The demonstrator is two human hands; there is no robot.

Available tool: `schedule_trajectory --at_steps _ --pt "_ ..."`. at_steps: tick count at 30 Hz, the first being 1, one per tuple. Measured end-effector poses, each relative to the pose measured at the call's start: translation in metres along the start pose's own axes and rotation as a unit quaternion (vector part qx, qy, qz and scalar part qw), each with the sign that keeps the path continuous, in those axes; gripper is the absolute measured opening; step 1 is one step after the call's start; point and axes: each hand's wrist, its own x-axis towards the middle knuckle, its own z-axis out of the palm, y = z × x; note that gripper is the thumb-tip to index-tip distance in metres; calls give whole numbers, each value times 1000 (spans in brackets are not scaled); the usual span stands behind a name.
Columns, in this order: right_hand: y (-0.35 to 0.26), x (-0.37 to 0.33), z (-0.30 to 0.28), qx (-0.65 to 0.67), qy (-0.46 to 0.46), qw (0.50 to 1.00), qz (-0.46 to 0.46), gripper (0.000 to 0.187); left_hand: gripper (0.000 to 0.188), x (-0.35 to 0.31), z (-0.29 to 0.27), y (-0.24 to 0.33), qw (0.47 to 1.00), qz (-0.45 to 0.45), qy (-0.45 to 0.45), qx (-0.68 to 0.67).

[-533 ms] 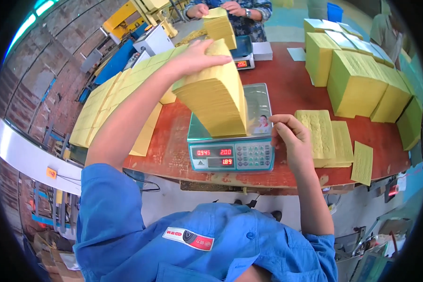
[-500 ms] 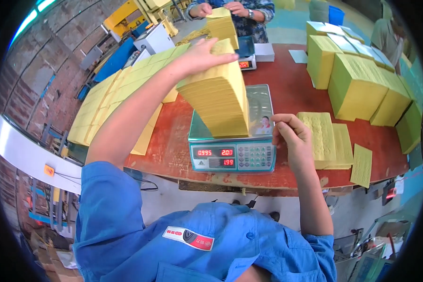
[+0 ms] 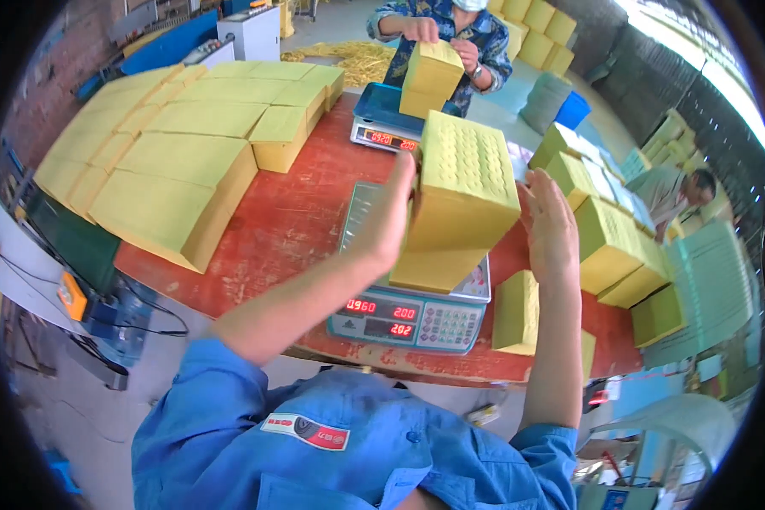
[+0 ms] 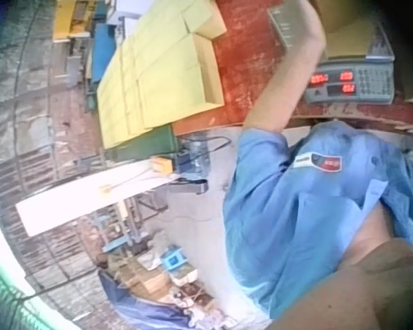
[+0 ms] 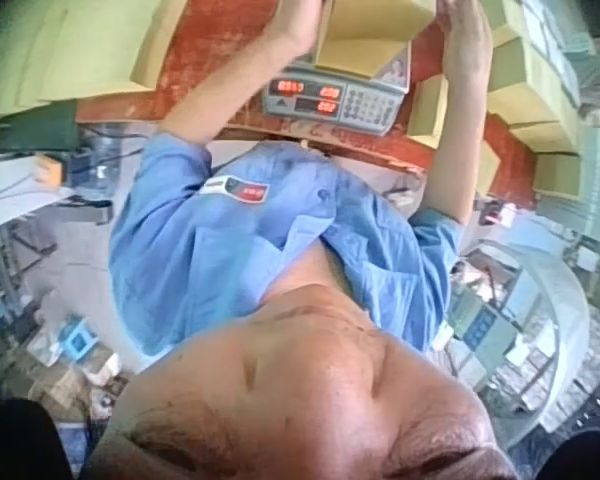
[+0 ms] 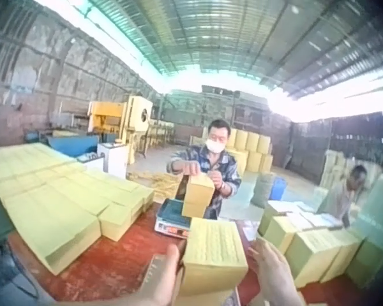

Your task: The recorder is weighing stacks of yellow paper on a digital scale in a factory setting.

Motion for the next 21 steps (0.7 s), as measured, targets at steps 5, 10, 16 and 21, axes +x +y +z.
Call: schedule_trajectory --at_steps 5,10,16,21 --pt "-3 2 29 -39 -95 993 62 51 73 -23 7 -15 949 164 9 267" --pt "-3 1 29 -60 -88 992 73 53 74 -21 6 -30 906 201 12 372" --pt "-3 1 35 -73 -83 991 78 54 70 -20 9 -25 898 223 36 378" --pt "-3 1 32 -67 -93 990 83 56 66 -22 6 -17 888 199 13 414"
